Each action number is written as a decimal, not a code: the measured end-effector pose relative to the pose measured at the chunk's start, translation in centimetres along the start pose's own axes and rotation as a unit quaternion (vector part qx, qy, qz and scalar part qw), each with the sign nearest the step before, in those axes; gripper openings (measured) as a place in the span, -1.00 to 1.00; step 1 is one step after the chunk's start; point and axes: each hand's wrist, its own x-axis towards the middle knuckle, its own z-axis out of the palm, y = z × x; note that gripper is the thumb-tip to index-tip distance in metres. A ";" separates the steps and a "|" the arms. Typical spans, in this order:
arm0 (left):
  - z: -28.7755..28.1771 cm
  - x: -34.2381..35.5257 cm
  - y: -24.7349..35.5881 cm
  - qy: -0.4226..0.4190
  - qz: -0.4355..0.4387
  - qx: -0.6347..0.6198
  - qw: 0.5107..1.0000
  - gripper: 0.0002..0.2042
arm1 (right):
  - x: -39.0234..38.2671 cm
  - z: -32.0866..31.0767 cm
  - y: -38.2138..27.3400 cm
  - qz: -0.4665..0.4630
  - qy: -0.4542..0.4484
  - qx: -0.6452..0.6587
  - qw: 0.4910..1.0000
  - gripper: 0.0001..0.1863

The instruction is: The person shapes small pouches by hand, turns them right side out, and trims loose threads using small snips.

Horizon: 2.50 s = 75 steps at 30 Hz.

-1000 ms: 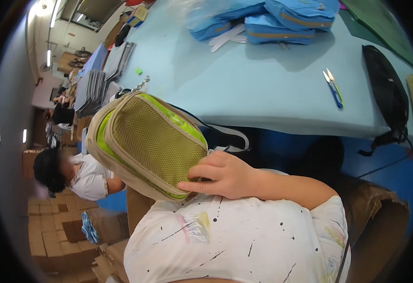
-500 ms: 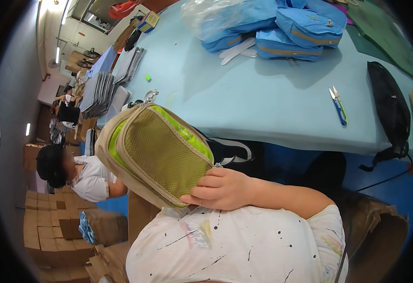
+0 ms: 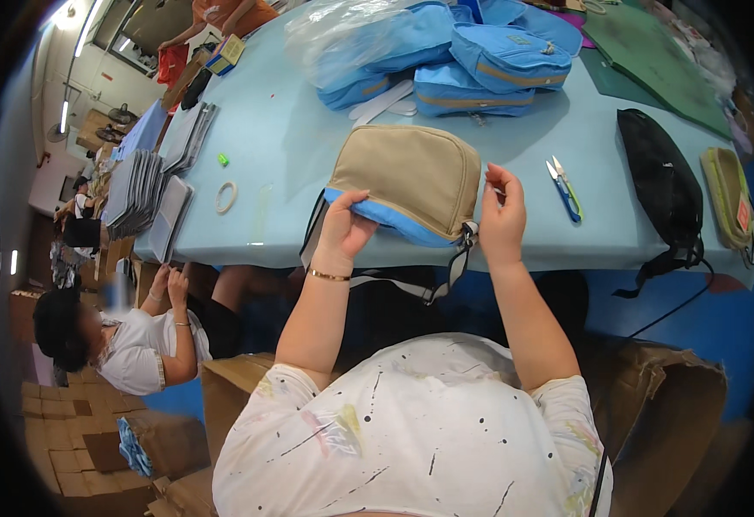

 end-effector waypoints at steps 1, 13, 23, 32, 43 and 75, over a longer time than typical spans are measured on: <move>0.0 0.0 -0.2 -0.003 -0.001 -0.002 1.000 -0.67 | -0.1 0.0 -0.4 -0.003 0.001 -0.002 1.000 -0.76; 0.0 -8.7 6.8 -0.136 0.001 0.335 0.932 -0.85 | -2.4 -2.0 -1.2 -0.410 -0.121 -0.270 0.863 -0.89; 2.5 10.3 11.8 0.062 0.242 0.642 0.725 -0.60 | -1.5 -3.1 -0.1 -0.267 -0.086 -0.091 0.956 -0.90; -2.0 18.4 10.3 0.114 0.316 0.825 0.455 -0.63 | -1.2 -3.0 -0.4 -0.223 -0.144 -0.066 0.962 -0.89; -1.8 17.0 10.6 0.134 0.237 0.698 0.662 -0.81 | -0.9 -3.0 -0.3 -0.213 -0.168 -0.069 0.960 -0.88; 4.4 -7.2 -1.5 -0.082 0.237 0.489 0.835 -0.88 | -1.3 -3.3 1.3 0.001 -0.162 0.136 0.977 -0.78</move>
